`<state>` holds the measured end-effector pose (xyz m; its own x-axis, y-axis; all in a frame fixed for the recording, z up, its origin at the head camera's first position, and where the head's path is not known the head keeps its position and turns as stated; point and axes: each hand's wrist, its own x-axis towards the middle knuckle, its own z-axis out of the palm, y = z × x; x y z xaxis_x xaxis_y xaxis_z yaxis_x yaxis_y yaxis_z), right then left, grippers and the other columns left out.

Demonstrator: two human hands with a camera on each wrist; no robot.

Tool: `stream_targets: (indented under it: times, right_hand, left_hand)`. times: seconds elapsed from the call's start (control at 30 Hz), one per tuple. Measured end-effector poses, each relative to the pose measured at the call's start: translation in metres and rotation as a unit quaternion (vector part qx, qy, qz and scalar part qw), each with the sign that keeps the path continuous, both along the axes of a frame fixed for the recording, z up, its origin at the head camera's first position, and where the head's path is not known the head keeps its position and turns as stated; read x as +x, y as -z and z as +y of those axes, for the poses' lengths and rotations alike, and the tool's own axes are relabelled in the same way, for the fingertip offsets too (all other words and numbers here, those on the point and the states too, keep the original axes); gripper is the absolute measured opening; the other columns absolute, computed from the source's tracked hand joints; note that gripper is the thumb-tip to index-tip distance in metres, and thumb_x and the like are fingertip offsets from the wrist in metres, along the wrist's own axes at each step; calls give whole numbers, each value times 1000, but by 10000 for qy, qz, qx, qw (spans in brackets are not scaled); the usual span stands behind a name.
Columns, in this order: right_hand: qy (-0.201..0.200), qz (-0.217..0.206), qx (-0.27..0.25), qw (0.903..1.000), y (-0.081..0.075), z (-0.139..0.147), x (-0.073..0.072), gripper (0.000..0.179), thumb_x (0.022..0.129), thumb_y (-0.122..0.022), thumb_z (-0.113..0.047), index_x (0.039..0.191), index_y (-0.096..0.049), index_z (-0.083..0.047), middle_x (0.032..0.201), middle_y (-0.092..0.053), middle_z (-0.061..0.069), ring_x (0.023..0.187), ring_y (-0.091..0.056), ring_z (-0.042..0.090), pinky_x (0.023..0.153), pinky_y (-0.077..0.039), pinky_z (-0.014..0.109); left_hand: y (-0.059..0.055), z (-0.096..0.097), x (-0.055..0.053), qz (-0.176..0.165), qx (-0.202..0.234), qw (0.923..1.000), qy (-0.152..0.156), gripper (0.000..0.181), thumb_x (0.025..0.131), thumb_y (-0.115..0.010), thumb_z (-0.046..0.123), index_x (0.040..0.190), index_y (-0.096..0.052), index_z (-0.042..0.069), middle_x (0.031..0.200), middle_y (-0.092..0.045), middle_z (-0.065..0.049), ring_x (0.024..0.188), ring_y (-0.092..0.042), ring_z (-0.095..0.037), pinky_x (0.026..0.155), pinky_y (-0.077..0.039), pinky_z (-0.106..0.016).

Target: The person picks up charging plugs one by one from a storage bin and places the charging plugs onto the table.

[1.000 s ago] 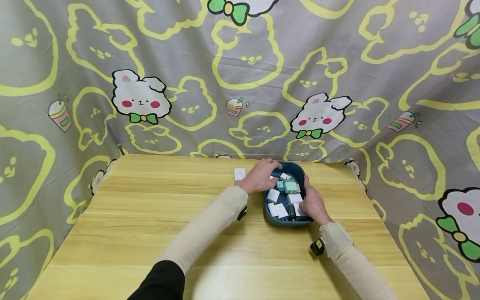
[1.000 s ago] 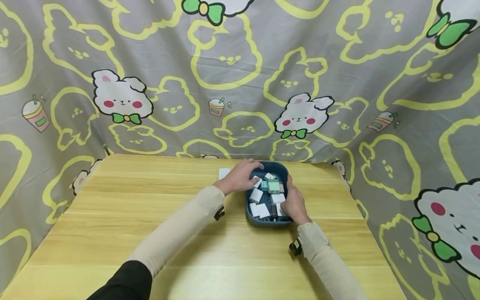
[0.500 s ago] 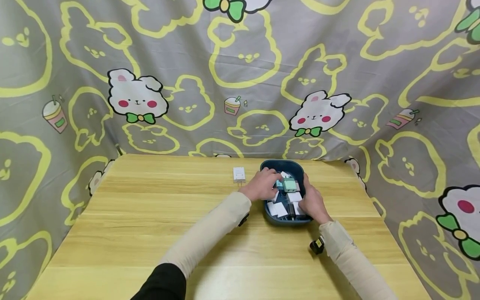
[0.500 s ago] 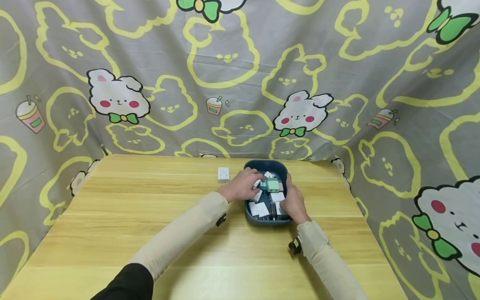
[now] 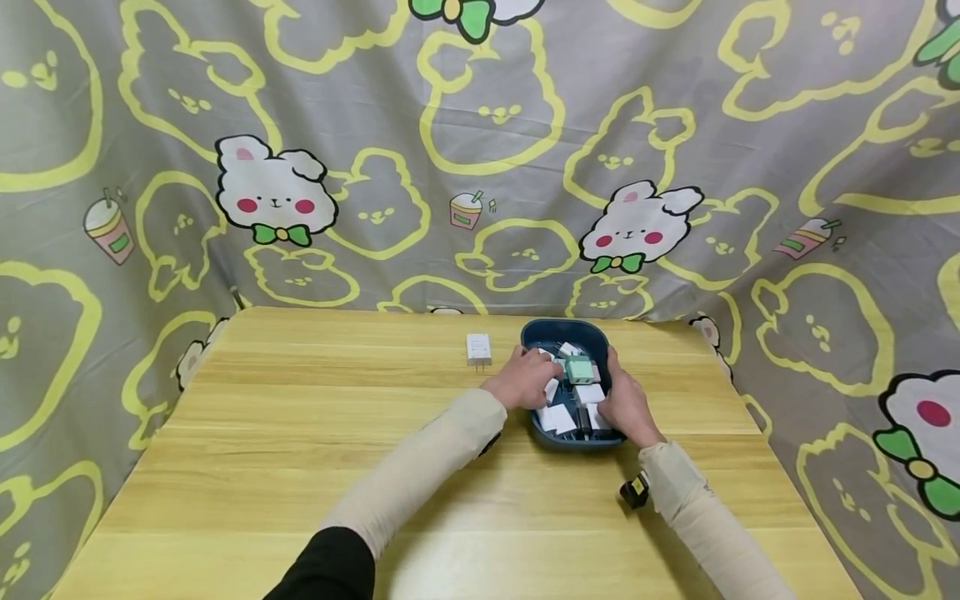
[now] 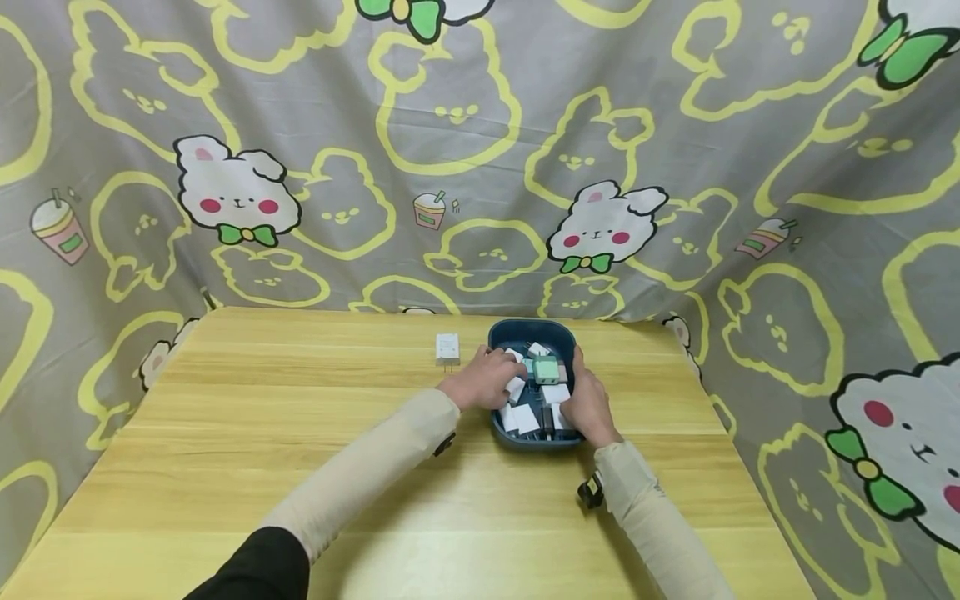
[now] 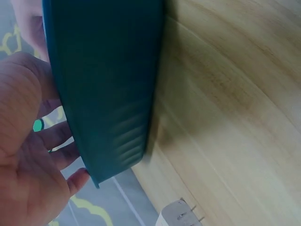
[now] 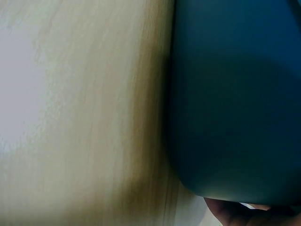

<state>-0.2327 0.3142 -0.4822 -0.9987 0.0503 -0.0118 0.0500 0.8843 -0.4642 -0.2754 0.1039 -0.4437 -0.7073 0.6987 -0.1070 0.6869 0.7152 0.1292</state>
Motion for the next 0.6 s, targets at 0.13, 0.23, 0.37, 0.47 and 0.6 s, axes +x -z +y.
stream_targets:
  times: [0.13,0.23,0.37,0.47,0.6]
  right_hand:
    - [-6,-11,-31,10000,0,0,1,103,74,-62,11,162,-8,2,110,-63,29,68,-50,25,65,-42,35]
    - [-13,4,-30,10000,0,0,1,102,74,-62,10,162,-9,1,105,-63,27,68,-50,25,65,-41,35]
    - [-44,31,1,10000,0,0,1,103,74,-62,10,162,-9,1,101,-63,26,69,-50,26,66,-42,36]
    - [-65,50,41,10000,0,0,1,104,73,-62,10,162,-8,1,100,-63,26,70,-51,27,67,-43,37]
    - [-54,84,42,9999,0,-1,1,104,73,-62,10,162,-8,2,100,-63,25,71,-50,27,67,-43,38]
  left_hand:
    - [2,1,2,118,-116,9999,29,41,91,-74,26,131,-67,29,137,-64,2,127,-53,-21,107,-35,-43]
    - [5,1,2,115,-138,9998,27,40,92,-73,25,131,-68,30,136,-65,4,126,-53,-20,107,-34,-43]
    - [6,3,3,132,-242,9996,43,38,94,-72,25,131,-68,34,135,-65,5,125,-53,-20,107,-32,-43]
    - [7,4,4,176,-376,9991,69,38,95,-70,25,131,-68,36,136,-66,6,124,-53,-19,108,-32,-44]
    - [7,7,4,147,-455,9988,101,36,96,-69,21,129,-69,36,136,-66,6,123,-54,-19,109,-30,-46]
